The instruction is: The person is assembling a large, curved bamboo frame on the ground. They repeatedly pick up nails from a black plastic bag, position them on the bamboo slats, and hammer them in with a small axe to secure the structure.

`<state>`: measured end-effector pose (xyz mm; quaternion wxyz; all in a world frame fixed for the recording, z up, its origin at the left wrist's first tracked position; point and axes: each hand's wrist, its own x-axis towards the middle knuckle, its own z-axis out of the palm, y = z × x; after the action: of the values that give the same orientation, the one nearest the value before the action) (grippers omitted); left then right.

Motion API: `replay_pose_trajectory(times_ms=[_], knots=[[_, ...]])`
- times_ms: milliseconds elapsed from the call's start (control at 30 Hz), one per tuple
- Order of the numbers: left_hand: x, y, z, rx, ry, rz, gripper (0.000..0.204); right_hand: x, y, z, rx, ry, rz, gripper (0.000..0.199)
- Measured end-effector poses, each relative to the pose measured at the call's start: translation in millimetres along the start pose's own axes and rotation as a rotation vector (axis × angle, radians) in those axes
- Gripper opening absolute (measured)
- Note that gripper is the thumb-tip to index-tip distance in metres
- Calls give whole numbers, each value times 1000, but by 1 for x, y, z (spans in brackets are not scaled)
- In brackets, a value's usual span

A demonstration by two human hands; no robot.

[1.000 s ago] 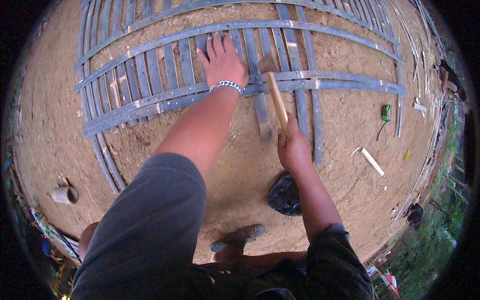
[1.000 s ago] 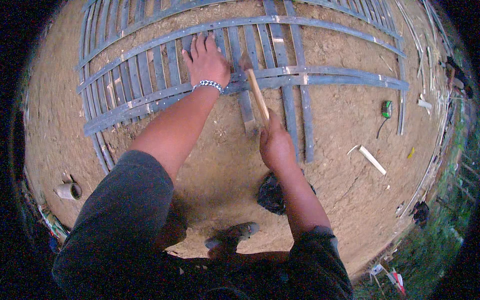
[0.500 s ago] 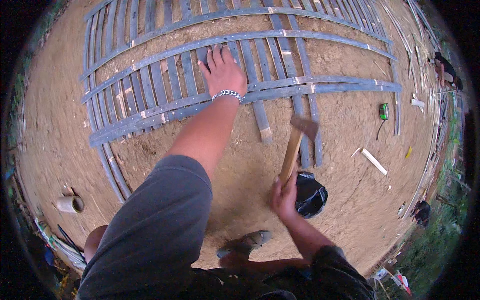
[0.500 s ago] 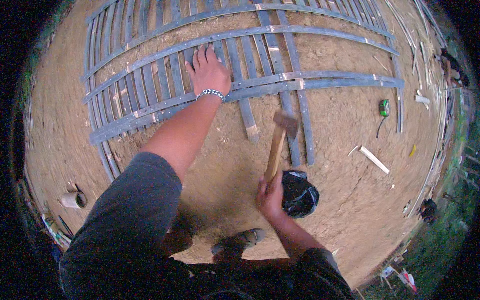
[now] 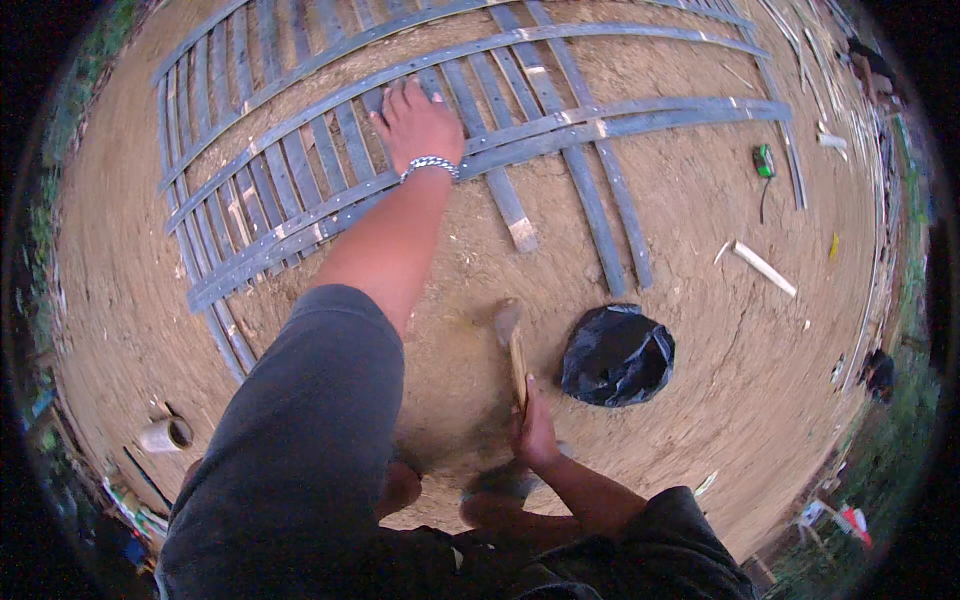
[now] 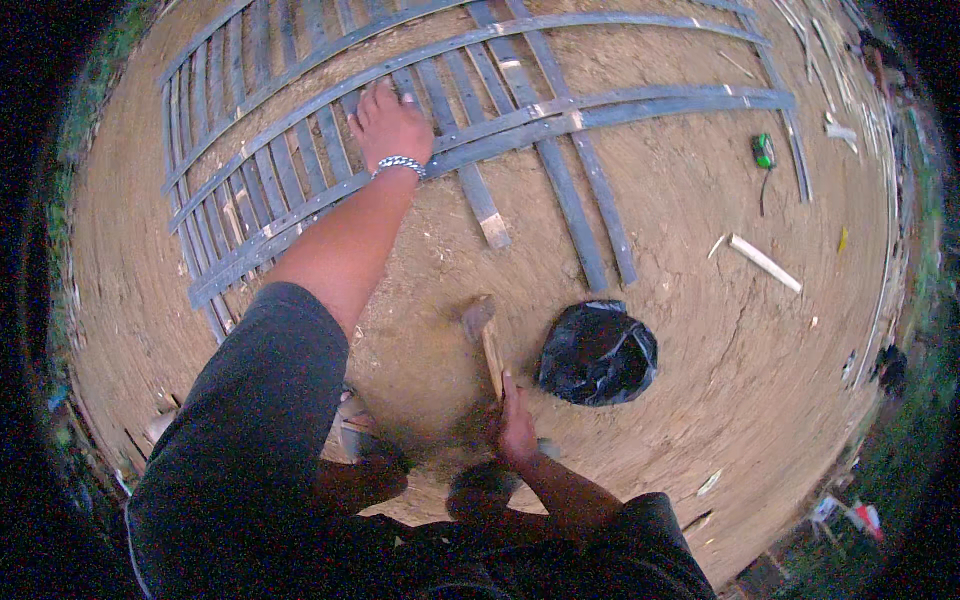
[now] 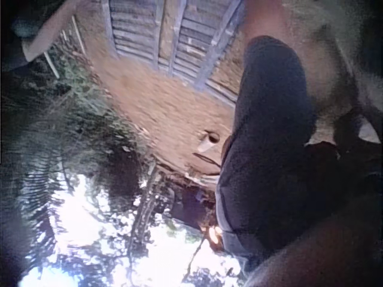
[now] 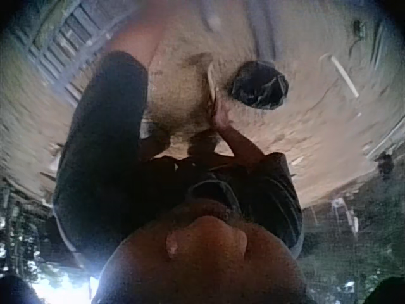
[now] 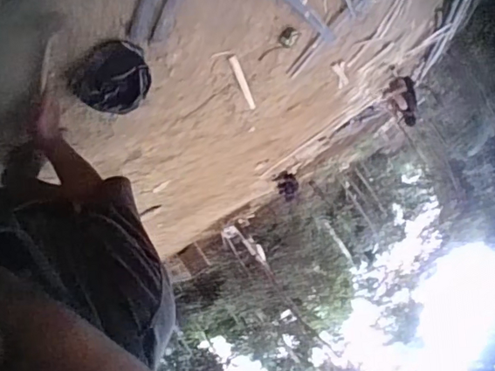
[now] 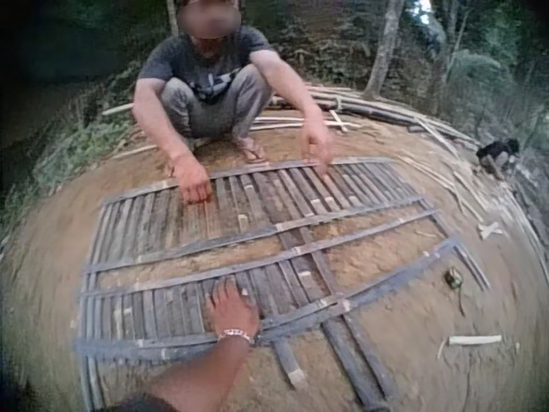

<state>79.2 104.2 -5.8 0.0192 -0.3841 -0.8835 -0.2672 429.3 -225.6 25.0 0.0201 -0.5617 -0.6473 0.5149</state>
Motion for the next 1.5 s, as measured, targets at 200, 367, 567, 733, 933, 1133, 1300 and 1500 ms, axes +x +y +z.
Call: replay_pose_trajectory(times_ms=[200, 367, 567, 733, 933, 1133, 1300, 1500], knots=[[8, -26, -2, -230, 110, 116, 52, 3, 9, 8, -172, 21, -72, 83], [-55, 37, -49, -469, 3, 564, 53, -5, 5, -1, -181, 28, 8, 80], [-203, 78, -121, -780, -894, 1161, 24, -15, -13, -13, -245, 202, -277, 66], [-192, 21, -93, -633, -573, 851, 13, -1, -17, -91, -190, 475, -570, 35], [-126, -4, -75, -393, -356, 330, 26, 32, -2, -186, -438, 385, -205, 28], [-151, 38, -65, -240, -626, -99, 84, 66, 33, -176, -632, 103, 205, 44], [-166, 49, -43, -265, -404, -191, 99, 75, 30, -163, -608, 107, 98, 44], [-167, 58, -38, -340, -442, -272, 85, 79, 49, -155, -512, 188, 96, 35]])
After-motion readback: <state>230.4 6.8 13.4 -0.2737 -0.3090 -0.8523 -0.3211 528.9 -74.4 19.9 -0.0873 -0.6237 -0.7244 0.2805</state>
